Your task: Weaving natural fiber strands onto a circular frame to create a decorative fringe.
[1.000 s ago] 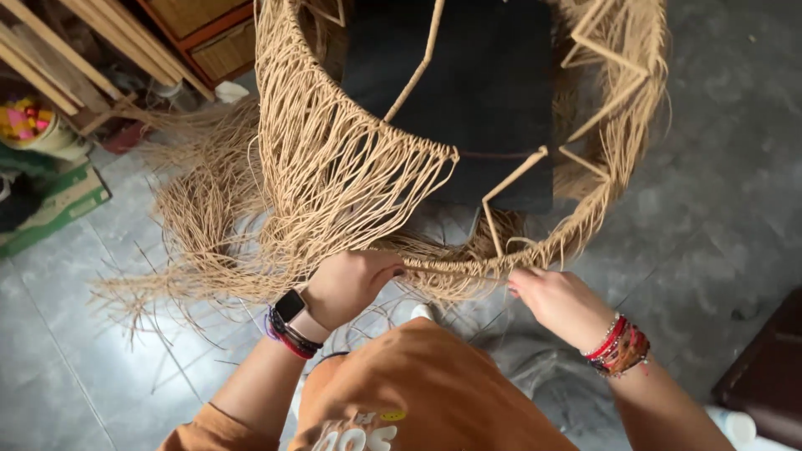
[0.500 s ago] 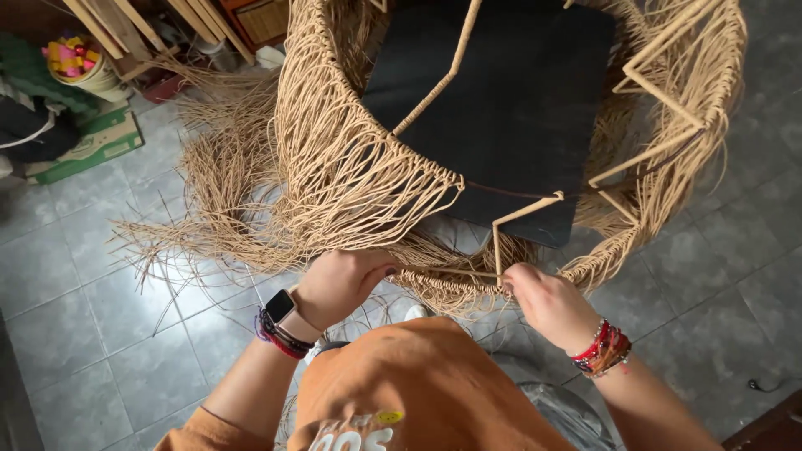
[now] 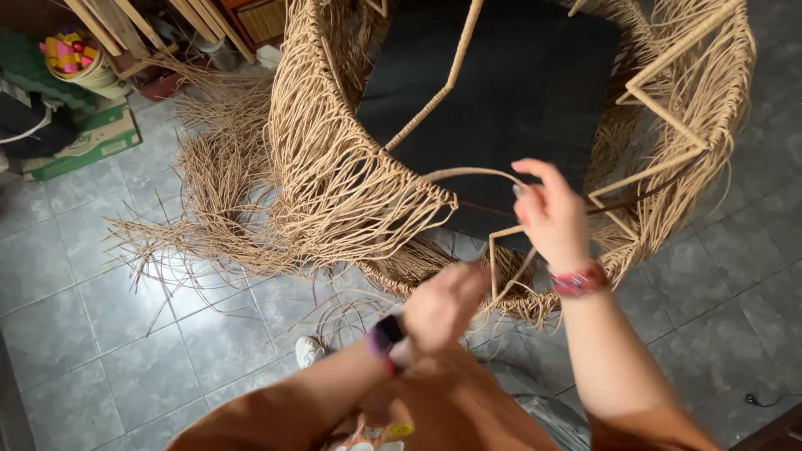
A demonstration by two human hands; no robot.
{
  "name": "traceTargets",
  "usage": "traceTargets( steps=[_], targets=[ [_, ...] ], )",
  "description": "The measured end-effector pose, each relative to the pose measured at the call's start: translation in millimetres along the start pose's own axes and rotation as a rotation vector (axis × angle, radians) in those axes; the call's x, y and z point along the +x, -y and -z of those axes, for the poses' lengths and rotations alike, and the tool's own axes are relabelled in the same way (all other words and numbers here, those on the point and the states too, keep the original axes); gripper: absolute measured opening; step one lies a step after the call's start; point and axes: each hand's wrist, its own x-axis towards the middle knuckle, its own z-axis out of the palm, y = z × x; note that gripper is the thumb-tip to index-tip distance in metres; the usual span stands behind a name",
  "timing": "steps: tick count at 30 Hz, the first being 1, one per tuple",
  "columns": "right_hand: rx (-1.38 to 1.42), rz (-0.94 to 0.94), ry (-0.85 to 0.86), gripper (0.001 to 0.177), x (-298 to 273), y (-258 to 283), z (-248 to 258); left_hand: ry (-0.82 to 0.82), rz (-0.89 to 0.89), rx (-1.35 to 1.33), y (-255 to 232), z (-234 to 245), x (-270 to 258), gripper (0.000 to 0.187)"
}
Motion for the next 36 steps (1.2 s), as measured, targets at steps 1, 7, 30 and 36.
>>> traceTargets(
  steps=[1,7,30,36],
  targets=[
    [-0.303,-0.048,-0.024,0.023,14,-13,-8,-0.006,0.162,0.184,34,-30,-1,0.042],
    [-0.966,0.049,0.139,0.010,25,-44,-26,0.009,0.496,0.581,162,-112,16,0.046],
    [-0.706,0.435,-0.271,0.025,-65,-67,-17,0.109,0.686,0.076,80,-30,81,0.016],
    [-0.391,0.242,0.093,0.011,-59,-71,-6,-0.272,-0.024,0.305,63,-22,16,0.019]
  ],
)
